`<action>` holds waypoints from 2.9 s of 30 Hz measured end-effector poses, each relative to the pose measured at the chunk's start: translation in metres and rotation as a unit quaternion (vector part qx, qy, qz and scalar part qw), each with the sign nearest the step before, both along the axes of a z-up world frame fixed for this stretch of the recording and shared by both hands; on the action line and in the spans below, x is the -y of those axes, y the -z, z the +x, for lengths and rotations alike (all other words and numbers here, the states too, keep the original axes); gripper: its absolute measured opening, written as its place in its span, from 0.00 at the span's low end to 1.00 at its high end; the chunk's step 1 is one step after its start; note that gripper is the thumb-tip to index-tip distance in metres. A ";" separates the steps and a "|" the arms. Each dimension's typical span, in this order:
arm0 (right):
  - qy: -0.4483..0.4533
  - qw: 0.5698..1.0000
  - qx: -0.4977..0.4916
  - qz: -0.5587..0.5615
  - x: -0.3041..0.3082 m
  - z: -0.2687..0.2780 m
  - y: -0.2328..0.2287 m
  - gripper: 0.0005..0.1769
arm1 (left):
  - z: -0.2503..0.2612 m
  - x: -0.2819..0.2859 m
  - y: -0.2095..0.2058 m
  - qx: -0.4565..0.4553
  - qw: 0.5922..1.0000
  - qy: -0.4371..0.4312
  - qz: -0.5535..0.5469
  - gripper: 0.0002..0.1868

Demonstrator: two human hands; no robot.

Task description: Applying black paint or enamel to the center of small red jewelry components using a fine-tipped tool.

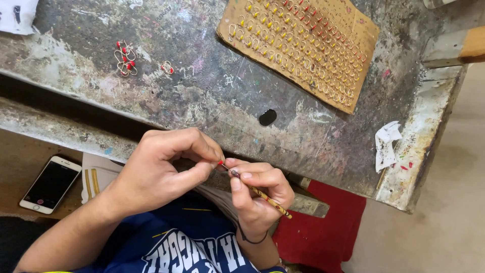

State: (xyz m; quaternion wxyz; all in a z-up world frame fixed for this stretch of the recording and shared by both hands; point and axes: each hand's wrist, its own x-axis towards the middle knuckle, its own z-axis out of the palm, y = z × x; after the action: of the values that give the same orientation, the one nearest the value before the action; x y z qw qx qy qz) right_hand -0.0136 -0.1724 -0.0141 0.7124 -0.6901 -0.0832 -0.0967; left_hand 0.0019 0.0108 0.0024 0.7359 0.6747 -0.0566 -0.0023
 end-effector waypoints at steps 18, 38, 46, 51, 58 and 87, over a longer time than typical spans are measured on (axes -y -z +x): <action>-0.001 1.000 -0.002 -0.013 -0.001 0.000 -0.002 0.09 | 0.000 0.000 0.000 0.003 1.000 0.000 -0.001 0.05; 0.003 1.000 -0.003 -0.011 -0.001 -0.001 -0.002 0.08 | 0.000 0.000 0.000 0.006 1.000 0.000 -0.007 0.05; 0.004 1.000 0.000 -0.011 -0.002 0.000 -0.002 0.08 | 0.000 0.000 0.000 0.005 1.000 -0.001 0.002 0.05; -0.001 1.000 0.002 -0.009 -0.002 0.000 -0.002 0.08 | 0.000 0.000 0.000 0.004 1.000 0.000 -0.003 0.05; -0.001 1.000 -0.001 -0.005 -0.002 0.000 -0.002 0.09 | 0.000 0.000 0.000 0.004 1.000 0.000 -0.006 0.06; 0.177 0.952 0.195 -0.156 0.117 0.032 -0.012 0.13 | -0.001 -0.006 -0.016 0.039 0.998 0.035 0.026 0.05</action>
State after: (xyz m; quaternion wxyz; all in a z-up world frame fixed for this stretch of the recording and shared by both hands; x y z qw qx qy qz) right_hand 0.0182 -0.2892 -0.0025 0.5374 -0.7638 -0.1106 -0.3400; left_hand 0.0013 0.0168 0.0189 0.7150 0.6906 -0.1087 -0.0037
